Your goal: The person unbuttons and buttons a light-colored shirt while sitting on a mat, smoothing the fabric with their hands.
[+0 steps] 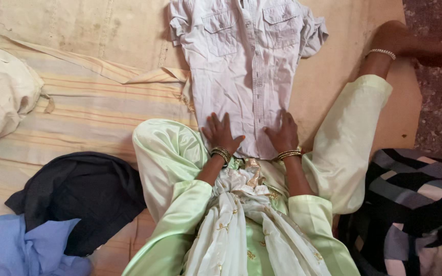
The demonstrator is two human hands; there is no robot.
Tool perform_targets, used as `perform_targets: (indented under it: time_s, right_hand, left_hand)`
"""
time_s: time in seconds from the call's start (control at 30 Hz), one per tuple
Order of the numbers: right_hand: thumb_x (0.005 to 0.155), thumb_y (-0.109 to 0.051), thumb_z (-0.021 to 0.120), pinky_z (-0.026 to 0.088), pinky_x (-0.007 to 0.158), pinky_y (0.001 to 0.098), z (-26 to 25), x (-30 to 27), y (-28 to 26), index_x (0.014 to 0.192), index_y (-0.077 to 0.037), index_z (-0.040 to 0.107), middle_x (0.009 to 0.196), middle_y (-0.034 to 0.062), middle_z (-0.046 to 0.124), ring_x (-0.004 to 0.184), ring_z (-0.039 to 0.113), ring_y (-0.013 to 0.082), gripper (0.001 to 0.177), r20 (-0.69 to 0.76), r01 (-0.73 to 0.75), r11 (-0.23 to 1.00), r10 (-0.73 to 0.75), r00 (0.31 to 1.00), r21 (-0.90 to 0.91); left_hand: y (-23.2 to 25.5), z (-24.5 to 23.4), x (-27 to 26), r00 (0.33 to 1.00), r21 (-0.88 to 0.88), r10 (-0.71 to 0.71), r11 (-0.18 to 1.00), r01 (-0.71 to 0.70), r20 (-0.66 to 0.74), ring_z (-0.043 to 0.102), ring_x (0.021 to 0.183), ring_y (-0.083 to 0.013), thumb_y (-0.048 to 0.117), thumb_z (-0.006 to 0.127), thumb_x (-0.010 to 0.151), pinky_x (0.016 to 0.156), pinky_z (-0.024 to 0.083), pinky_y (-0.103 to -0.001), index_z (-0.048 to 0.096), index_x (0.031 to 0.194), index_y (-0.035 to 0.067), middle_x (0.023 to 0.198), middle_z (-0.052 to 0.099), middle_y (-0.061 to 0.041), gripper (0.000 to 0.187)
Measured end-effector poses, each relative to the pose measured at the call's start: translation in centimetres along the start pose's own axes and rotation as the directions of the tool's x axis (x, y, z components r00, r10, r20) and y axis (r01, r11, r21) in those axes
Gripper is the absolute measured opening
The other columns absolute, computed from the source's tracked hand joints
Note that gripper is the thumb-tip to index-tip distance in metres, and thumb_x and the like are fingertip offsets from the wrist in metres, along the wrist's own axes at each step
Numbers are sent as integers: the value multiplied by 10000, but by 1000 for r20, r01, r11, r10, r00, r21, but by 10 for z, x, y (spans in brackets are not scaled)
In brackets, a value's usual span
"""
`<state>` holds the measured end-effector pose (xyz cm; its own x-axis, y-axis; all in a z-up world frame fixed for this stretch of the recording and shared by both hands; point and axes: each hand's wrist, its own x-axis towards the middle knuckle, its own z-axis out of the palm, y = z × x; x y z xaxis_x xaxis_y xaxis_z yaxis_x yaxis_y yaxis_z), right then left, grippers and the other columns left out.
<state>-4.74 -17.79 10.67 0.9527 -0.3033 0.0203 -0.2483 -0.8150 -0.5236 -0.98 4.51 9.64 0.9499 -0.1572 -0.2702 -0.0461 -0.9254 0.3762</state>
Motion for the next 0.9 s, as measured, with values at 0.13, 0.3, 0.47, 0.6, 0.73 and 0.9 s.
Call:
perform_targets:
  time_s: [0.13,0.3,0.47,0.6,0.73,0.9]
  right_hand:
    - [769,-421,854,554,885,433,-14,-1,22,1517,-93,449,1131,223,709,1020,698,339,912,143,-370,908,347,927,197]
    - [843,-384,855,562,770,379,2,2,63,1198,-6,697,980,131,750,843,693,224,541,264,-390,858,312,913,335]
    - [924,-294,756,521,658,307,-14,0,62,1193,-30,679,901,89,723,749,633,138,385,199,-371,699,317,927,611]
    - [903,-244,774,530,630,297,-58,-30,39,1205,-35,632,871,93,719,743,664,133,394,228,-380,706,305,925,598]
    - [903,-253,813,565,760,379,-75,-48,9,1208,-47,715,954,171,737,844,703,251,381,149,-371,882,341,928,292]
    - [927,-161,788,514,967,478,-62,-47,-31,1283,-33,680,1235,198,710,1108,653,371,394,-308,128,991,-115,944,24]
  left_hand:
    - [-17,-9,14,947,-176,-255,959,222,-196,117,1507,-494,497,877,702,1199,126,-619,181,1603,175,1646,82,-307,1183]
    - [-52,1,30,929,-366,-337,892,264,-151,372,1449,-463,316,862,737,1229,291,-524,134,1670,154,1597,359,-276,1194]
    - [-94,-10,53,965,-610,-74,786,-99,-252,434,1430,-386,149,845,730,1129,393,-432,227,1586,74,1594,409,-229,1058]
    - [-110,-62,40,975,-805,44,557,-206,-219,460,1480,-397,79,789,777,1192,377,-445,407,1557,42,1599,478,-188,870]
    - [-80,-90,2,978,-234,-30,972,-19,-206,520,1365,-359,139,724,838,1114,434,-461,454,1543,106,1536,511,-155,755]
    - [-20,-43,-23,889,11,274,957,-291,-366,372,1439,-406,387,754,908,1169,272,-617,507,1502,95,1525,448,-220,707]
